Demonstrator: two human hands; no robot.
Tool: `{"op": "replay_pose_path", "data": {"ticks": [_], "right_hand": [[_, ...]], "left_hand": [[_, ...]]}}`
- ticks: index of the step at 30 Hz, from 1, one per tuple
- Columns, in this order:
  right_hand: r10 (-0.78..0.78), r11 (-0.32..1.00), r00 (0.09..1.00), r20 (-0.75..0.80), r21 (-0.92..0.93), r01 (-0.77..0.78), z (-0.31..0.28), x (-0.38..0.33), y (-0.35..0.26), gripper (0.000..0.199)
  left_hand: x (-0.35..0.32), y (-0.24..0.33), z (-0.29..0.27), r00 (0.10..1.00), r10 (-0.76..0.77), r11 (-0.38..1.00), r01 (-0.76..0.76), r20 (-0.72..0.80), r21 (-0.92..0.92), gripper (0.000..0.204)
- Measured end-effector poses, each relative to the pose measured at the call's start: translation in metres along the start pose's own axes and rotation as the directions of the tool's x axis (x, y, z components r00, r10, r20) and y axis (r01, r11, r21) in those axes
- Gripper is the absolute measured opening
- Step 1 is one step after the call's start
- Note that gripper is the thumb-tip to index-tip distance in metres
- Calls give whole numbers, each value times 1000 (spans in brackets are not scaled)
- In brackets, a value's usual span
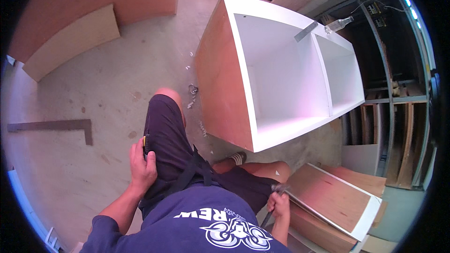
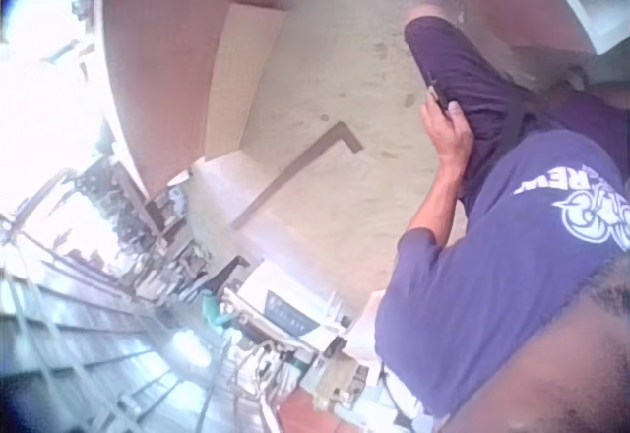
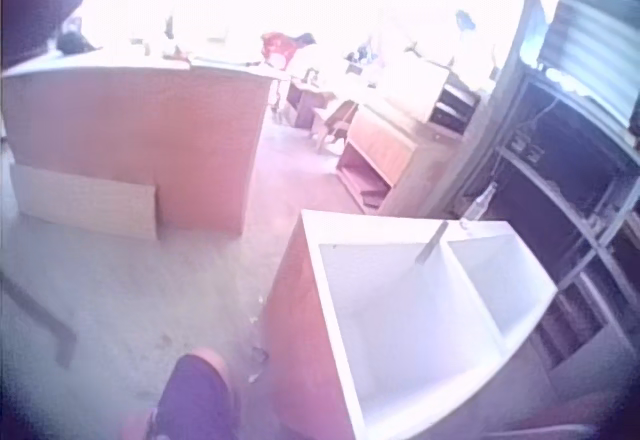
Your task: The person kneels on the floor and uses a hammer to tap a white cabinet frame, then uses a utility knife to pry off a white trim strip from the cabinet edge. The person continues to remove trim pieces from the cabinet while kneeling.
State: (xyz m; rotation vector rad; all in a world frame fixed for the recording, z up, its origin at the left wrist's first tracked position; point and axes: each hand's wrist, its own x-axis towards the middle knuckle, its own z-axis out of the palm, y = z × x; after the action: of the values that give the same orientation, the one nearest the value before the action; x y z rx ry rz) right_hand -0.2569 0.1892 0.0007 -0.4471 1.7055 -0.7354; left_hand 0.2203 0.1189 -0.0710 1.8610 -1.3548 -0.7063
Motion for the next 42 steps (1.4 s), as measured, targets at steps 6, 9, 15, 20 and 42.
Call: {"op": "replay_pose_path", "data": {"ticks": [6, 9, 15, 20, 42], "right_hand": [[36, 969, 999, 15, 246, -38, -7, 13, 59, 39], [67, 960, 996, 65, 267, -82, -15, 21, 66, 38], [-50, 967, 998, 42, 252, 38, -33, 41, 68, 34], [196, 891, 976, 97, 398, -218, -29, 5, -3, 29], [313, 930, 909, -274, -105, -352, 12, -164, -140, 27]], "left_hand": [[75, 39, -19, 850, -525, 568, 321, -33, -758, 26], [162, 84, -20, 890, -444, 424, 314, 107, -850, 30], [351, 165, 79, 877, -463, 516, 386, 130, -765, 40], [414, 190, 135, 888, -447, 630, 400, 111, -666, 41], [409, 191, 143, 899, -392, 675, 426, 196, -602, 86]]}}
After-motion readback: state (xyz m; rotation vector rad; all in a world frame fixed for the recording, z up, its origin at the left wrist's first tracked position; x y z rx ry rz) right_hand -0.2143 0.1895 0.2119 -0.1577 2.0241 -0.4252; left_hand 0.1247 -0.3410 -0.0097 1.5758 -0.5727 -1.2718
